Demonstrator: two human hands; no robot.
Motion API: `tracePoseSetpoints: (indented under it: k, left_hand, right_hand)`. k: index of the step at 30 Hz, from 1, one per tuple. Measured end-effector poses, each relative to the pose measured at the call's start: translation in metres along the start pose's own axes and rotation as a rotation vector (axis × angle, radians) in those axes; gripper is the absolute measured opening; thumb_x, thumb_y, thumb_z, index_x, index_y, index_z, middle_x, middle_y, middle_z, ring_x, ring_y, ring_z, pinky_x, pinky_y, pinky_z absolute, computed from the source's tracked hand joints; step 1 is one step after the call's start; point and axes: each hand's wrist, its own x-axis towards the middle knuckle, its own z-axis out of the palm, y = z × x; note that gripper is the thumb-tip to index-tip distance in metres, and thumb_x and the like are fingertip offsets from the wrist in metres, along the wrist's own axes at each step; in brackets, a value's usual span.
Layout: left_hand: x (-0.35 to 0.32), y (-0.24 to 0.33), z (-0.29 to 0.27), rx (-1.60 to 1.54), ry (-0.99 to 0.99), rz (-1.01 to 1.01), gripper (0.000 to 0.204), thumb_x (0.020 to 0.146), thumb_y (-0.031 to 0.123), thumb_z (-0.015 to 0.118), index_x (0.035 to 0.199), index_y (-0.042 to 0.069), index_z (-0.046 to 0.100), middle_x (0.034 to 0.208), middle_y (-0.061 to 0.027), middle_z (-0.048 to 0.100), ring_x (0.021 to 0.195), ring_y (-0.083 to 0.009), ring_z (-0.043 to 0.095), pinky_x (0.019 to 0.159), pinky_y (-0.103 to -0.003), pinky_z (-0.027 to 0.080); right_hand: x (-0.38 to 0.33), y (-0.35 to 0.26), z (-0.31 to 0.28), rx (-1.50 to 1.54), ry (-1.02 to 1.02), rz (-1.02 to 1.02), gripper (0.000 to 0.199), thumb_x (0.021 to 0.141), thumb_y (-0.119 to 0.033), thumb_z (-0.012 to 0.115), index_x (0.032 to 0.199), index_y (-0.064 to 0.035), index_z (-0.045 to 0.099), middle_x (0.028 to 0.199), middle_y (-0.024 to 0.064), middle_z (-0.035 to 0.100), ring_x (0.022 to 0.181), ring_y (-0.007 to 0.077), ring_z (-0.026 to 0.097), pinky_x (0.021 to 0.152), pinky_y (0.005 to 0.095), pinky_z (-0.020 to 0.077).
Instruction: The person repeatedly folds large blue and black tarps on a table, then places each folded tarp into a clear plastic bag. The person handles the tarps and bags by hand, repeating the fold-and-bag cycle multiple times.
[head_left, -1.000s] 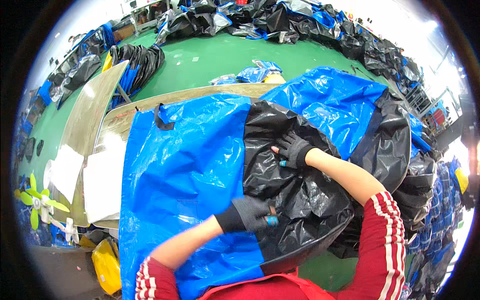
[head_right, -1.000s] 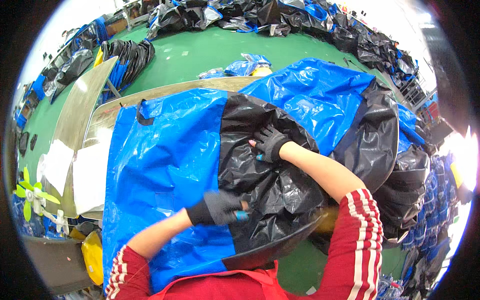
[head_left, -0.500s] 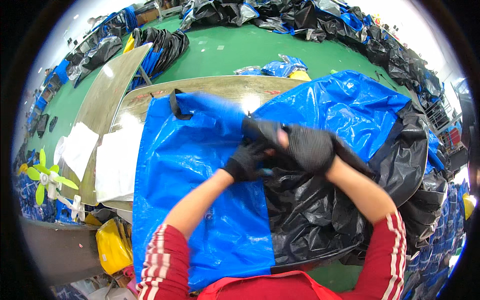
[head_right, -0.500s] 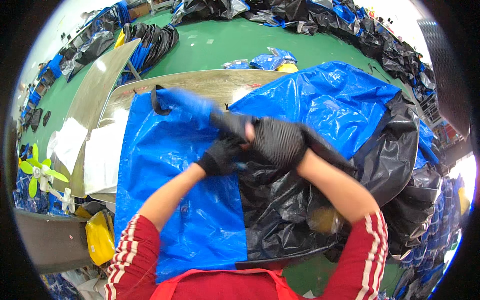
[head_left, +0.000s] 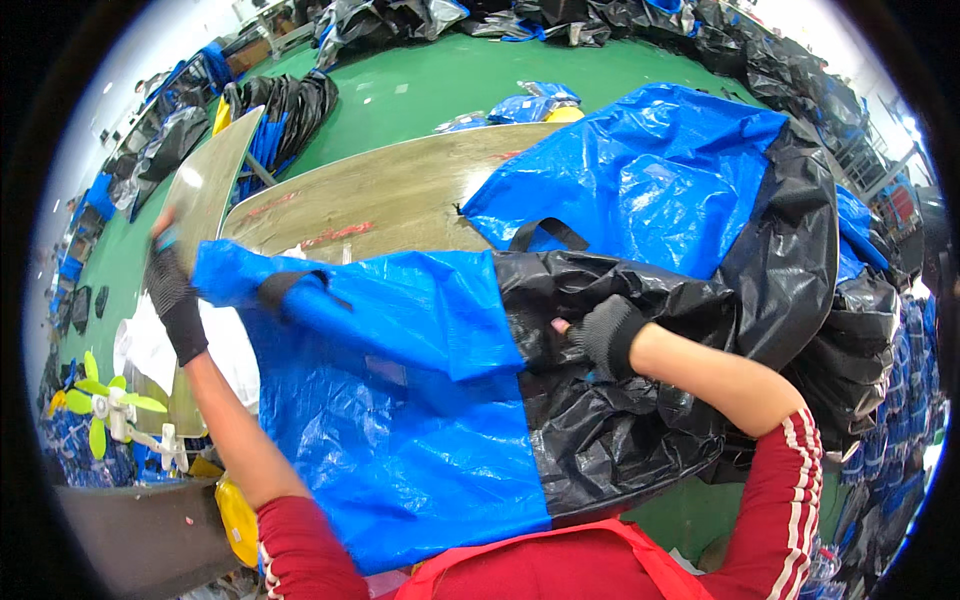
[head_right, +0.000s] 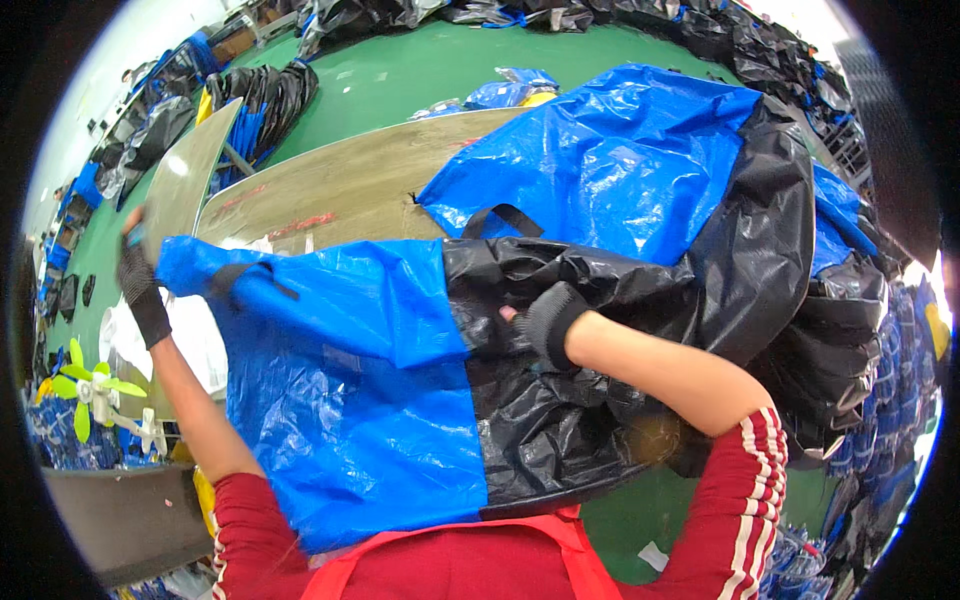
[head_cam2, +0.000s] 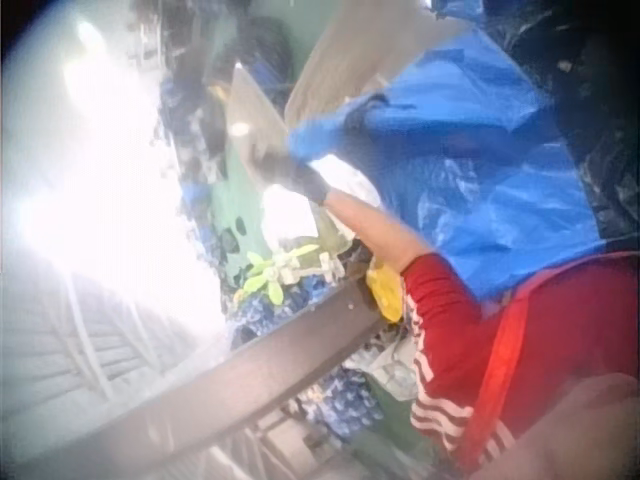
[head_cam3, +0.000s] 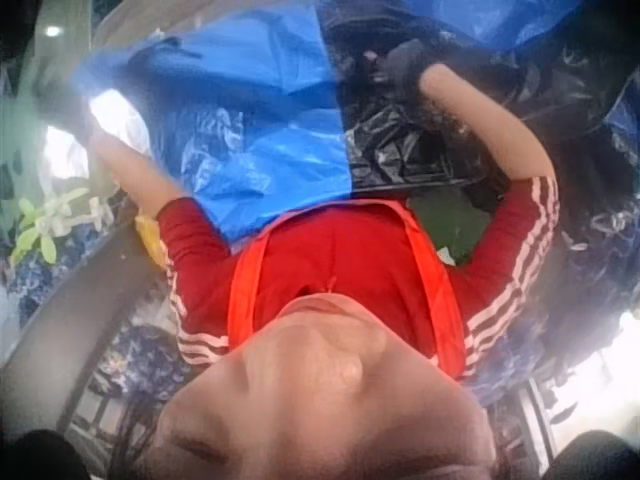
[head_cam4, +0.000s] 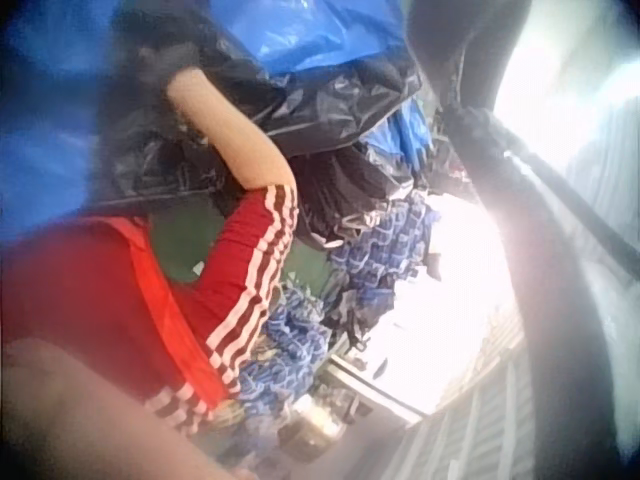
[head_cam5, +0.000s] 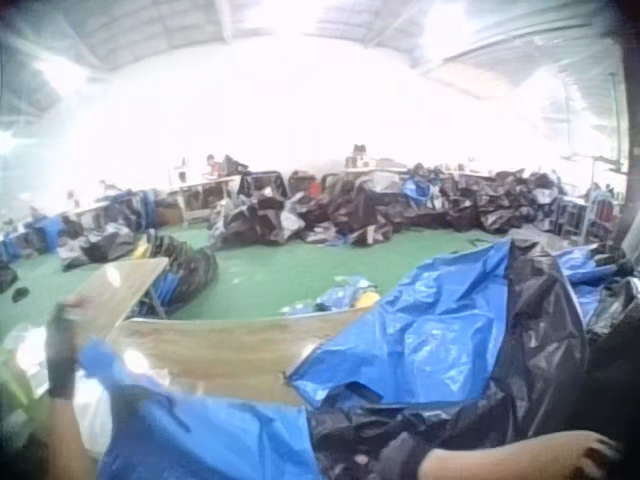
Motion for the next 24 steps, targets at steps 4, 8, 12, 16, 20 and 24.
tracePoseSetpoints:
  k: [4,8,12,16,20,24]
  left_hand:
    - [0.003,0.137,-0.001,-0.328,-0.571,0.516,0.052,0.079,0.039,0.070,0.126,0.019,0.058,0.108,-0.0149,0.066,0.105,-0.0335,0.061,0.104,-0.051,0.037]
    - [0.022,0.146,-0.016,0.472,-1.525,0.204,0.058,0.085,0.052,0.056,0.124,0.009,0.059,0.114,-0.0170,0.064,0.106,-0.0332,0.061,0.101,-0.054,0.038]
    - [0.042,0.165,-0.035,-0.234,-0.774,0.065,0.060,0.082,0.049,0.060,0.124,0.006,0.056,0.116,-0.0181,0.062,0.107,-0.0345,0.059,0.099,-0.048,0.041]
    - [-0.026,0.219,0.011,-0.566,-0.508,0.685,0.060,0.079,0.051,0.063,0.126,0.015,0.057,0.132,-0.0112,0.056,0.131,-0.0344,0.043,0.113,-0.056,0.022]
    - [-0.118,0.119,0.050,0.083,-0.910,0.157,0.069,0.087,0.057,0.049,0.141,0.014,0.044,0.151,-0.0126,0.035,0.143,-0.0362,0.024,0.113,-0.063,0.006]
    - [-0.168,0.035,0.064,0.102,-0.928,0.108,0.066,0.093,0.052,0.042,0.146,0.014,0.036,0.154,-0.0140,0.028,0.144,-0.0358,0.019,0.112,-0.062,0.008]
  right_hand:
    - [0.015,0.014,-0.025,0.129,0.718,-0.159,0.034,0.075,-0.044,0.068,0.102,-0.0225,0.069,0.097,0.0132,0.066,0.088,0.0314,0.063,0.071,0.0490,0.0486]
    - [0.037,0.028,0.016,-0.076,0.704,0.274,0.060,0.072,-0.051,0.071,0.126,-0.0283,0.060,0.134,0.0147,0.049,0.112,0.0336,0.052,0.092,0.0613,0.0392]
    - [0.051,0.030,0.060,-0.004,0.658,0.365,0.068,0.076,-0.062,0.063,0.136,-0.0325,0.051,0.152,0.0143,0.026,0.127,0.0384,0.038,0.101,0.0691,0.0258]
    - [0.048,0.028,0.061,-0.043,0.680,0.353,0.074,0.078,-0.060,0.063,0.142,-0.0295,0.043,0.146,0.0135,0.034,0.126,0.0368,0.040,0.101,0.0638,0.0298]
    - [0.046,0.031,0.052,0.026,0.662,0.378,0.094,0.076,-0.062,0.065,0.151,-0.0222,0.024,0.145,0.0157,0.037,0.125,0.0358,0.043,0.104,0.0608,0.0292]
    - [0.047,0.029,0.051,0.170,0.616,0.483,0.114,0.069,-0.070,0.066,0.153,-0.0144,0.012,0.124,0.0210,0.053,0.110,0.0369,0.055,0.095,0.0543,0.0392]
